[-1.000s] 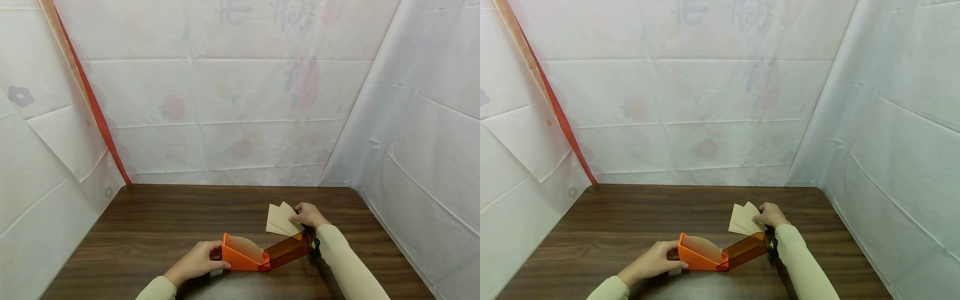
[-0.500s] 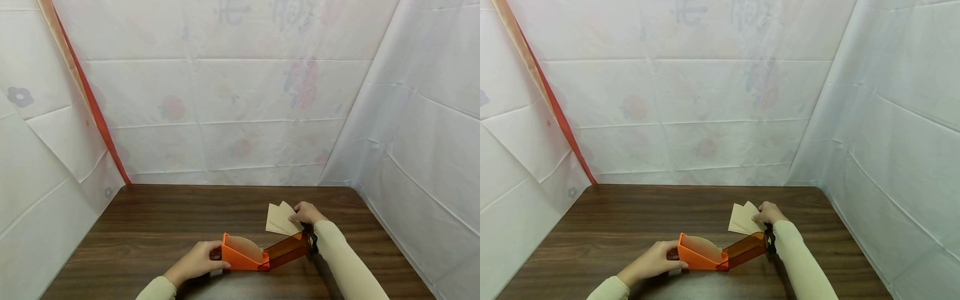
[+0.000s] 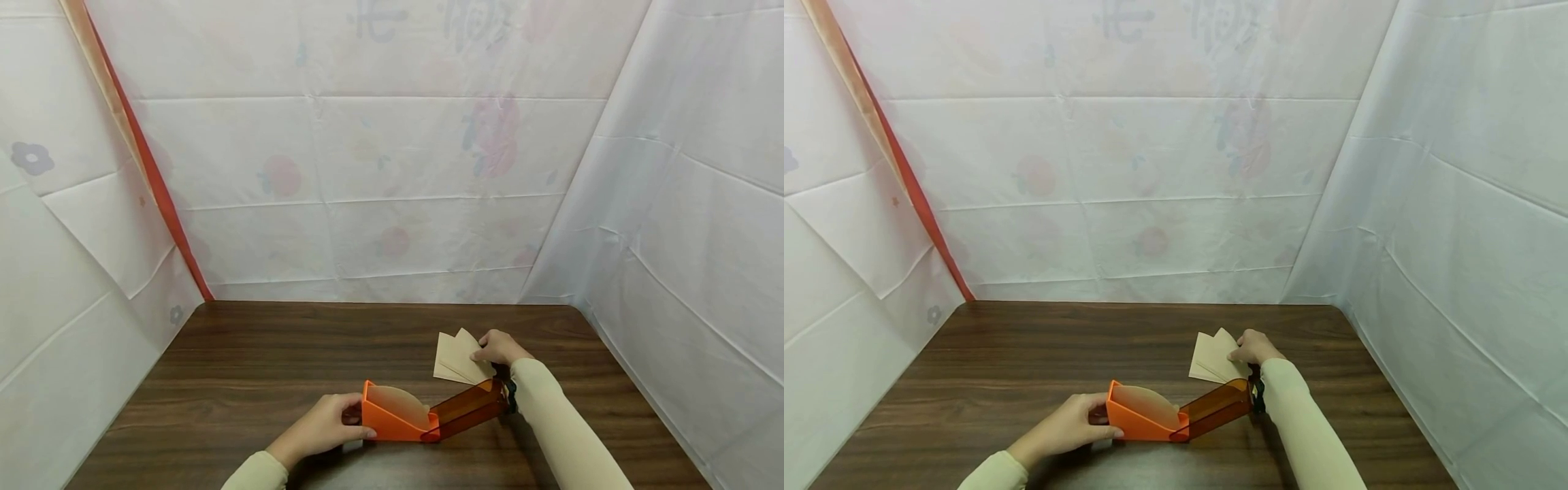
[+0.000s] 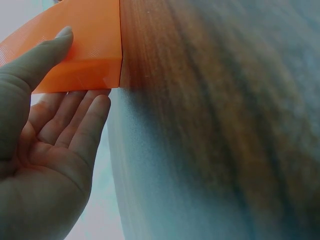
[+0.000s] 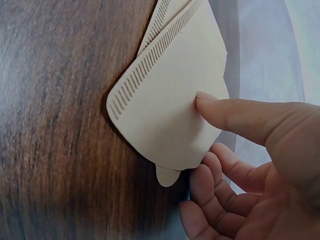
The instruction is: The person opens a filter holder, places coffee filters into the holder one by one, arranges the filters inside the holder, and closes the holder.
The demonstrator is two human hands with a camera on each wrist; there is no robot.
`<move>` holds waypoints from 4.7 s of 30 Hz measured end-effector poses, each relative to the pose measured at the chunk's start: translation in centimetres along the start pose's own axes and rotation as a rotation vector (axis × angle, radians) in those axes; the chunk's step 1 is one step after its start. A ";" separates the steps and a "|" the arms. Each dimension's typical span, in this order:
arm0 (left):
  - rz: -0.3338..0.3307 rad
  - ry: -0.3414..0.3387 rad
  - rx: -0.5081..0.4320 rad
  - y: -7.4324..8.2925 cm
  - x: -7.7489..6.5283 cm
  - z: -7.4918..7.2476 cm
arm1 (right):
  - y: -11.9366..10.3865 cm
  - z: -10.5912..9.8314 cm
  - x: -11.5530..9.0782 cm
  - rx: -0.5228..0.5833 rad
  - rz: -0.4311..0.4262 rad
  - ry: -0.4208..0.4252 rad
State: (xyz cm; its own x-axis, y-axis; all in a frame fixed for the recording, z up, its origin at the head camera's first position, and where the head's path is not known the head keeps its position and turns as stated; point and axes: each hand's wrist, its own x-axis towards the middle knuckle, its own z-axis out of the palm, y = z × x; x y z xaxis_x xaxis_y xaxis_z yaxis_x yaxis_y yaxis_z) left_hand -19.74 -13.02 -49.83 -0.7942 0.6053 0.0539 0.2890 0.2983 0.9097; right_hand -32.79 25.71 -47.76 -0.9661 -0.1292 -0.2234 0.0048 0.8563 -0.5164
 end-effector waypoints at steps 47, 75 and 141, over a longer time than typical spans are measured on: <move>0.011 -0.004 0.018 -0.2 0.1 0.1 | 1.9 0.6 -1.2 0.232 -0.030 0.010; 0.008 -0.003 -0.004 -0.1 -0.1 0.2 | 2.4 -0.2 -1.1 0.329 -0.070 -0.045; 0.013 0.003 0.006 0.2 -0.2 0.1 | 1.3 -1.3 -2.1 0.393 -0.096 -0.005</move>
State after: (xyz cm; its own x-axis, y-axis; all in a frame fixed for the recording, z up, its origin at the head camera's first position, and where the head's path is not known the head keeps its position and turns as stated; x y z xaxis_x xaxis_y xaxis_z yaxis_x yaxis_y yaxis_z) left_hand -19.54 -13.01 -49.72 -0.7920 0.6068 0.0667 0.3024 0.2950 0.9064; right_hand -31.12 27.77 -46.87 -0.9658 -0.2023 -0.1620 0.0139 0.5838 -0.8118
